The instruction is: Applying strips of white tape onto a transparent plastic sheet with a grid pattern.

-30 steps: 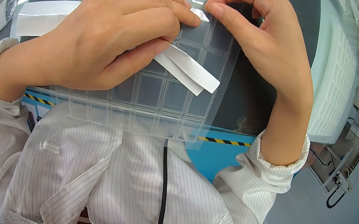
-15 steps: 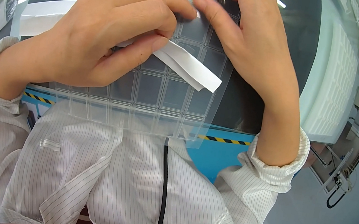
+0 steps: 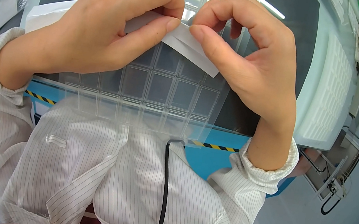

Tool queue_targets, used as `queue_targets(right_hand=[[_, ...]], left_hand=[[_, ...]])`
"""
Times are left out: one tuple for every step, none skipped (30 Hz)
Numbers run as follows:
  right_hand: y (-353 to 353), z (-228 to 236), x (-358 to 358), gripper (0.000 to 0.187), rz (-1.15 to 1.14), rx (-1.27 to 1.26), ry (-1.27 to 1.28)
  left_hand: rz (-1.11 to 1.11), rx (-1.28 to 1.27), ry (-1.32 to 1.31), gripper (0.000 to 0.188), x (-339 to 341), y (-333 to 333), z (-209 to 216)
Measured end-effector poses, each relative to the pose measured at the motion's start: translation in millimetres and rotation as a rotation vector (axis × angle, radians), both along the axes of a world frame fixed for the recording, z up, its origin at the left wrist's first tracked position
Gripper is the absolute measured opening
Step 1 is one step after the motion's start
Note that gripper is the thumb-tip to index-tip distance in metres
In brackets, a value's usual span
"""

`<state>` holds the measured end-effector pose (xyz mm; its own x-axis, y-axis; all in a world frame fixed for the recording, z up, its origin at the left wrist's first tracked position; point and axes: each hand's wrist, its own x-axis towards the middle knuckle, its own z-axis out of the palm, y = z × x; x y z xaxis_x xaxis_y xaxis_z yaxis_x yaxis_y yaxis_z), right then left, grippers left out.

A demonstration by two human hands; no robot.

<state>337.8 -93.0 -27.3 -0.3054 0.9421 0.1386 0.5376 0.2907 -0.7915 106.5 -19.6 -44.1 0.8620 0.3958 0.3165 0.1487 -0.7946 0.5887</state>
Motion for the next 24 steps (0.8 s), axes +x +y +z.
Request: queue_targets(right_hand=[[0,2,1,0.006,0.003,0.001,-0.002],[-1,4,4,0.006,0.001,-0.09,0.159],[-1,5,6,0.006,-0.002,-0.182,0.32],[1,3,7,0.006,-0.001,-0.185,0.319],[3,2,8,0.008,-0.095,-0.163,0.243],[6,-1,10,0.009,-0.19,-0.142,0.166],[11,-7,13,0.011,-0.178,-0.164,0.167],[14,-10,13,0.011,-0.182,-0.172,0.168],[17,-13,12,0.012,-0.191,-0.162,0.107],[19,-16,12,0.012,-0.201,-0.153,0.046],[21,-20,13,0.013,-0.208,-0.177,0.05],[22,-22,14,0.013,-0.209,-0.188,0.052],[23,-24,13,0.014,-0.205,-0.19,0.064],[23,-26,13,0.014,-0.2,-0.189,0.075],[22,-28,12,0.014,-0.202,-0.196,0.078],[21,-29,12,0.014,-0.199,-0.198,0.099],[20,-31,11,0.014,-0.196,-0.197,0.12],[20,-32,10,0.014,-0.195,-0.199,0.122],[20,-32,8,0.014,-0.207,-0.196,0.108],[19,-32,7,0.015,-0.22,-0.192,0.094],[20,-27,1,0.015,-0.219,-0.194,0.096],[23,-19,-9,0.01,-0.296,-0.298,0.12],[24,-15,-17,0.008,-0.373,-0.403,0.144],[30,-37,-13,0.008,-0.384,-0.402,0.143]], left_hand=[[0.002,-0.008,0.016,0.013,-1,0,1],[0.005,-0.018,0.032,0.013,-2,0,2],[0.007,-0.029,0.049,0.014,-2,0,2],[0.008,-0.041,0.066,0.015,-1,-1,2],[0.003,-0.057,0.083,0.015,1,-1,2],[-0.003,-0.065,0.084,0.015,1,-4,1],[-0.028,-0.039,0.063,0.016,1,-7,0],[-0.05,-0.012,0.042,0.016,0,-10,-3],[-0.053,-0.021,0.043,0.016,3,-12,-9],[-0.038,0.061,-0.092,0.014,6,-14,-17],[-0.02,0.142,-0.223,0.012,9,-14,-21],[-0.021,0.131,-0.22,0.012,10,-14,-26],[-0.013,0.139,-0.22,0.014,9,-15,-30],[-0.006,0.15,-0.219,0.015,9,-14,-31],[-0.007,0.143,-0.216,0.015,9,-14,-32],[-0.015,0.132,-0.208,0.015,9,-15,-33],[-0.022,0.124,-0.2,0.015,8,-15,-34],[-0.022,0.122,-0.198,0.015,8,-15,-35],[-0.024,0.126,-0.197,0.015,8,-15,-35],[-0.027,0.131,-0.196,0.015,8,-15,-35],[-0.026,0.129,-0.194,0.015,6,-14,-33],[-0.05,0.122,-0.103,0.016,2,-13,-30],[-0.076,0.114,-0.013,0.019,-1,-12,-27],[-0.086,0.114,-0.016,0.019,-1,-13,-27]])
